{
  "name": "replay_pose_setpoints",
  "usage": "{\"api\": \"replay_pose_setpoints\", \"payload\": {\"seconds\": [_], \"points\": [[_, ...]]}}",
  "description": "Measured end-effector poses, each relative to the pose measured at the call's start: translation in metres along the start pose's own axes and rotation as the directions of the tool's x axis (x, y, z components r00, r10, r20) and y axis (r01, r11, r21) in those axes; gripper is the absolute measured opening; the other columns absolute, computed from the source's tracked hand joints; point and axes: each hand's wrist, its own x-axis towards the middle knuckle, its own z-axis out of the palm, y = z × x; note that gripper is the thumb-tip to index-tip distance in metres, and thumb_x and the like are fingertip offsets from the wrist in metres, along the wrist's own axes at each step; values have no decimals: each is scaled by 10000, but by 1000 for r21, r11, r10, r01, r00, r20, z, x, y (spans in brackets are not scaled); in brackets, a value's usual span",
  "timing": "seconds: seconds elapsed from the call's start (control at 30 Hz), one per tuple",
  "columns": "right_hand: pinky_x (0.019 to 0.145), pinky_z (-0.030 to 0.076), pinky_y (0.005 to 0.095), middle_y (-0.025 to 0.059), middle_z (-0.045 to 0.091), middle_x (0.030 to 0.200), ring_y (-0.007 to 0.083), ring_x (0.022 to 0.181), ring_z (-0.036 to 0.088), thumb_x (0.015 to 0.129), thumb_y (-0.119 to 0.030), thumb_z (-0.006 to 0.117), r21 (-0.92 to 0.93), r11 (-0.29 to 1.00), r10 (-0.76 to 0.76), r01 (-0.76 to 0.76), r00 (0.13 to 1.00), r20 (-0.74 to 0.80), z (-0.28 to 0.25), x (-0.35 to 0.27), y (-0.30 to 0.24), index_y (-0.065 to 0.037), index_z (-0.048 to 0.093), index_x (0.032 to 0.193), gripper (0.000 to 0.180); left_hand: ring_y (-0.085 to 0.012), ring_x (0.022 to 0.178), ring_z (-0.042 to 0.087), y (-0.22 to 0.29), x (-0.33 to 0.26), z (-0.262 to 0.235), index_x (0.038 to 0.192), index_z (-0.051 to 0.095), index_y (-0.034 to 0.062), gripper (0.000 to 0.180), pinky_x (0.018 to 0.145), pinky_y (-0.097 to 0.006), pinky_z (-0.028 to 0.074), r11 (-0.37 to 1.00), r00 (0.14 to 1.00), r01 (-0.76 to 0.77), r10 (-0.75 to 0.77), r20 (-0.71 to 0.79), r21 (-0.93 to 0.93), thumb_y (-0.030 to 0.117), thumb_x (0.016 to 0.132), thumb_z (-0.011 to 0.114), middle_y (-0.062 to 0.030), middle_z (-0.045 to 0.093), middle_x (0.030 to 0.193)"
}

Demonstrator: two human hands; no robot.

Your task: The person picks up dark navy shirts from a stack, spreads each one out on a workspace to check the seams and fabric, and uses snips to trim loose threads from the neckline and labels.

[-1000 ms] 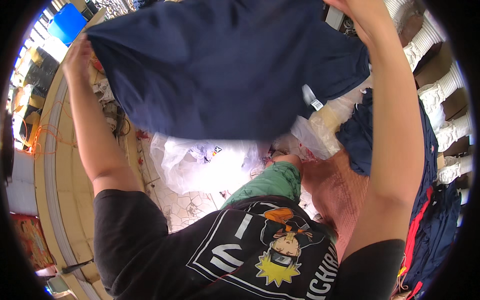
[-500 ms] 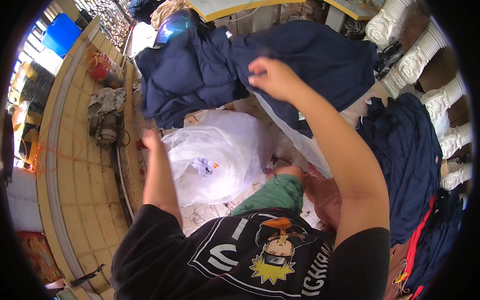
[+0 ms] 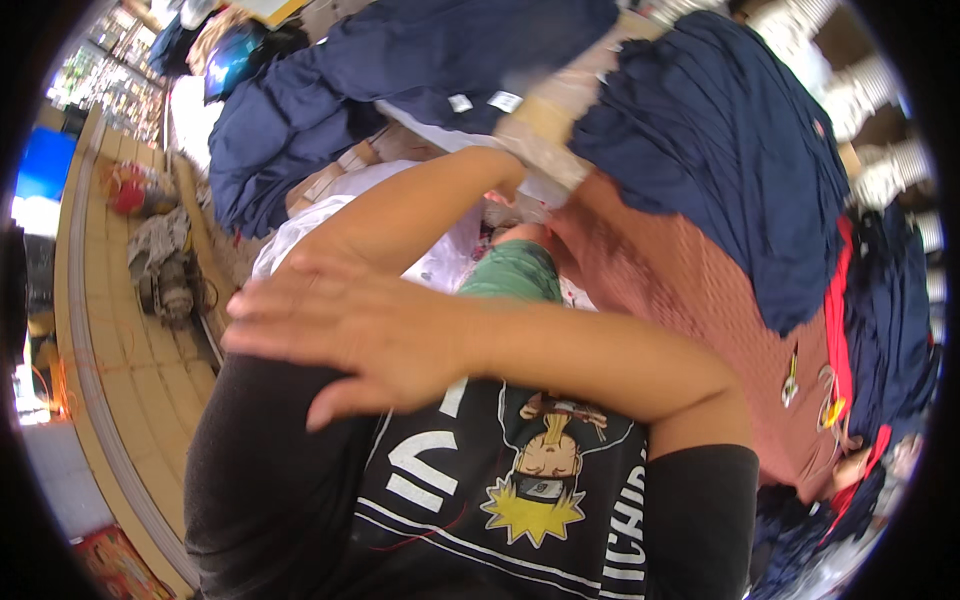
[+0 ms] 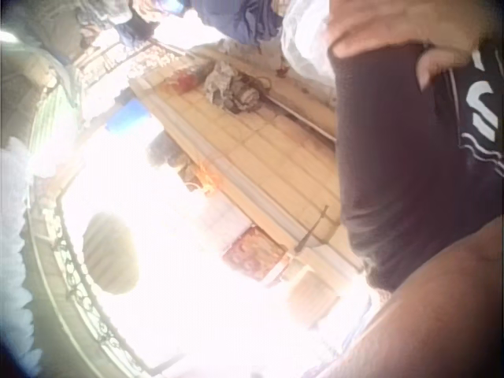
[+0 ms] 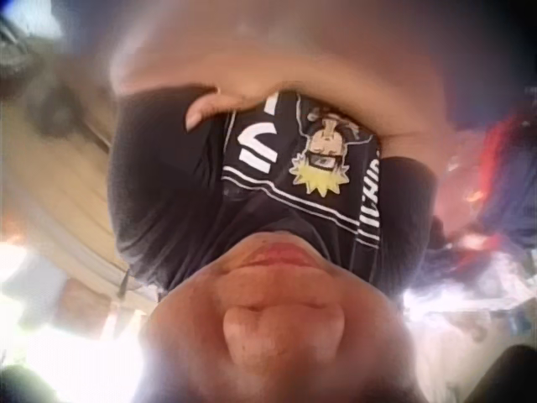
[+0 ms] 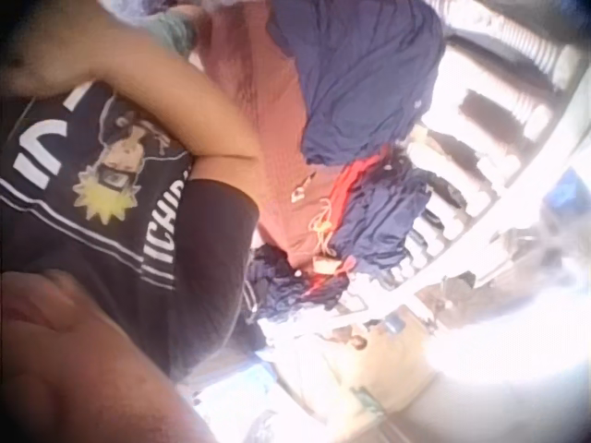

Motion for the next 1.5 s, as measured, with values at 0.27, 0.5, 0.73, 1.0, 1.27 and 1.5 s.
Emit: {"api": "replay_pose_setpoints", "payload": {"seconds": [0.27, 0.5, 0.73, 1.0, 1.27, 1.5], "points": [[964, 436, 478, 153, 687, 1050, 333, 1008, 643, 782, -349, 700, -695, 237, 971, -678, 161, 174, -37, -186, 9, -82, 625, 1214, 514, -268, 887, 658, 25, -13, 74, 1091, 664, 77, 381, 835, -407, 492, 939, 622, -147, -157, 768, 310, 371, 850, 656, -104, 693, 991], [870, 497, 419, 186, 672, 1058, 345, 1017, 636, 823, -283, 689, -61, 414, 712, -908, 365, -600, -76, -321, -102, -22, 610, 1187, 454, -249, 924, 669, 186, 41, -38, 1092, 657, 48, 282, 807, -347, 514, 888, 870, -292, 401, 286, -357, 251, 900, 621, -132, 693, 1001], [778, 515, 325, 146, 688, 993, 215, 856, 666, 855, -138, 670, 222, 431, 444, -875, -9, -896, -89, -397, -128, 9, 649, 1096, 282, -272, 1013, 615, 253, 178, -63, 1156, 621, 29, 379, 886, -362, 490, 848, 830, -521, 475, -293, -100, 237, 846, 684, -134, 642, 1064], [713, 481, 234, 34, 658, 908, 87, 779, 596, 881, -88, 657, 328, 576, 173, -749, -280, -944, -120, -412, -88, -47, 679, 1046, 172, -357, 1006, 598, 286, 298, -24, 1170, 572, -24, 416, 830, -429, 513, 982, 758, -166, 183, -626, 86, 168, 801, 582, -214, 620, 1075], [757, 483, 240, 37, 665, 987, 89, 846, 589, 865, -68, 662, 284, 632, -86, -721, -430, -899, -127, -453, -98, -37, 667, 1090, 227, -320, 802, 668, 294, 307, -71, 1017, 625, -35, 279, 733, -360, 498, 600, 815, -479, 33, -579, -641, 182, 851, 565, -219, 676, 883], [836, 467, 237, 57, 659, 1017, 97, 900, 585, 886, -73, 640, 339, 715, -70, -611, -545, -835, -121, -475, -116, -2, 632, 1132, 256, -378, 1310, 369, 317, 257, -15, 1410, 405, 92, 952, 1024, -520, 332, 800, 794, -499, 576, -196, 331, 427, 631, 838, -215, 335, 1452]]}}
